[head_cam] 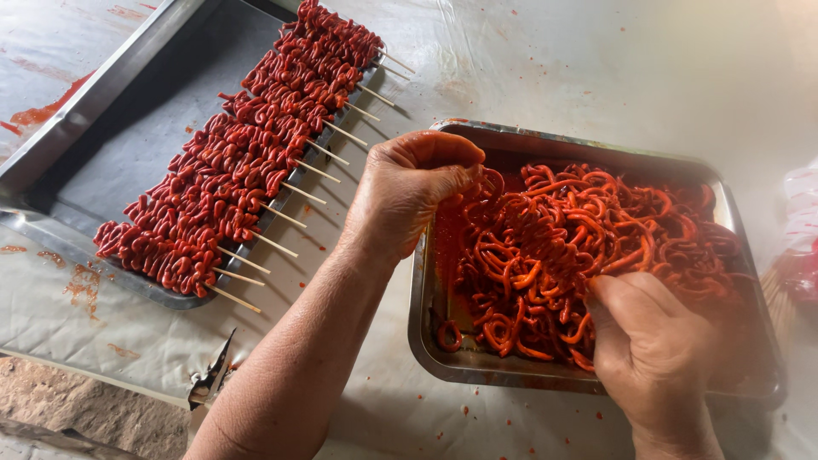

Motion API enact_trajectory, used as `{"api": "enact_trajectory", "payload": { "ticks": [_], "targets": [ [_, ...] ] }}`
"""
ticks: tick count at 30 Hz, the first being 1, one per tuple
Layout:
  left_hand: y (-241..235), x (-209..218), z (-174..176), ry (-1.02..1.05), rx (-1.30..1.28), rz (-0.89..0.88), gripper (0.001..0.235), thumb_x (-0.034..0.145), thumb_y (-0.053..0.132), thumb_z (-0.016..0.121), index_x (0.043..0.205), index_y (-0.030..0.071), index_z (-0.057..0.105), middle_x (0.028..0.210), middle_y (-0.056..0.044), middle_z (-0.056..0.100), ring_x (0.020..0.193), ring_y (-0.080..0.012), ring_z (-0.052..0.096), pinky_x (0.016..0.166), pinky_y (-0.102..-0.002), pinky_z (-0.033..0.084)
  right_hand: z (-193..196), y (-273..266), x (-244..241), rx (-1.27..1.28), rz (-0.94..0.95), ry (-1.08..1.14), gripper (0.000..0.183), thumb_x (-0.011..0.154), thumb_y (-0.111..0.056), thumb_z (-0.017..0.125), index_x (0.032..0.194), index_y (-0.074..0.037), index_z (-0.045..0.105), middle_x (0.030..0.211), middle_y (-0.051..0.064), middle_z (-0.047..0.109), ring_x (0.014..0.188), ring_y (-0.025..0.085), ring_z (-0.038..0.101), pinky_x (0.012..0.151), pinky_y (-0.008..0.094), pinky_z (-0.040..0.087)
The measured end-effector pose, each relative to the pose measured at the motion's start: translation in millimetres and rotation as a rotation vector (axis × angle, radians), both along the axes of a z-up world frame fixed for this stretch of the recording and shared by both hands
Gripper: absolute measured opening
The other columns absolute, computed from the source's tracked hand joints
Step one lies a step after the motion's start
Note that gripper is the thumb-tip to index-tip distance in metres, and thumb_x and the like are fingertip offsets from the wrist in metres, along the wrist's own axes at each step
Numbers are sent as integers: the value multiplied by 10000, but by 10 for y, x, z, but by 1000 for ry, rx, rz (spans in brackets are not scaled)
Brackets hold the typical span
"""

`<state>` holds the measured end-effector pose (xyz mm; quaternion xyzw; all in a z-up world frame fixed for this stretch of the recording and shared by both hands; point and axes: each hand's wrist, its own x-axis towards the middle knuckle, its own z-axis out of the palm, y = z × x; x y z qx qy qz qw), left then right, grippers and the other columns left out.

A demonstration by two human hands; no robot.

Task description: The person prepares marinated food items by threading them onto wooden skewers one at a time and placing the finished skewers on a metal tray.

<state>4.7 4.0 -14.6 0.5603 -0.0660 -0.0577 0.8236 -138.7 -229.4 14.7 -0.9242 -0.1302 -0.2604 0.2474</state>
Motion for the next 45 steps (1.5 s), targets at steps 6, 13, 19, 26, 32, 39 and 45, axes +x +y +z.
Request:
{"api": "enact_trajectory", "payload": {
  "ticks": [6, 13, 19, 26, 32, 39, 45],
  "targets": [
    [-64, -48, 72, 177, -49, -83, 405, 811, -2, 791, 1206, 18, 703, 903, -102, 758, 775, -134, 695, 621, -270, 530, -10, 85, -2, 19, 13, -12, 144, 858, 99, 737, 972, 19, 701, 836, 98, 678, 706, 208, 665, 642, 294, 498],
    [-80, -17, 16, 28, 60, -16, 390, 866, 158, 817, 1155, -75, 698, 968, -99, 749, 856, -141, 703, 749, -268, 597, -57, 49, -4, 170, 22, 0, 147, 904, 70, 730, 1038, 32, 682, 882, 97, 684, 750, 177, 657, 691, 268, 508],
    [-154, -59, -92, 346, -147, -231, 423, 945, 292, 725, 1157, -74, 708, 951, -161, 743, 809, -217, 703, 611, -346, 548, -86, 1, 5, 122, 28, -36, 139, 930, 58, 736, 1054, 35, 676, 885, 106, 672, 768, 186, 647, 666, 250, 498],
    [-213, -65, -96, 356, -571, -202, 309, 960, 94, 683, 1217, -77, 665, 1072, -205, 728, 967, -289, 730, 810, -428, 626, -60, 26, 1, 115, 18, 6, 109, 922, 58, 726, 1016, 34, 677, 838, 96, 656, 709, 177, 619, 659, 269, 486],
    [-200, -57, -87, 352, -578, -181, 251, 982, 96, 665, 1171, -68, 648, 1027, -203, 716, 953, -306, 725, 807, -469, 633, -36, 43, -1, 104, 1, 17, 104, 914, 41, 734, 1002, 23, 681, 823, 88, 650, 697, 172, 618, 659, 274, 480],
    [-179, -57, -66, 326, -463, -140, 250, 968, 140, 664, 1153, -25, 633, 1010, -179, 719, 931, -284, 732, 728, -463, 634, -20, 45, 7, 66, -5, 20, 119, 890, 57, 725, 996, 18, 689, 833, 91, 666, 716, 182, 646, 664, 288, 493],
    [-153, -54, -58, 370, -434, -133, 226, 952, 114, 668, 1132, -19, 635, 1000, -152, 721, 939, -269, 742, 714, -449, 645, -14, 41, 16, 75, 6, 12, 157, 870, 100, 709, 1005, 22, 693, 854, 102, 667, 734, 201, 651, 685, 293, 501]
  ]
}}
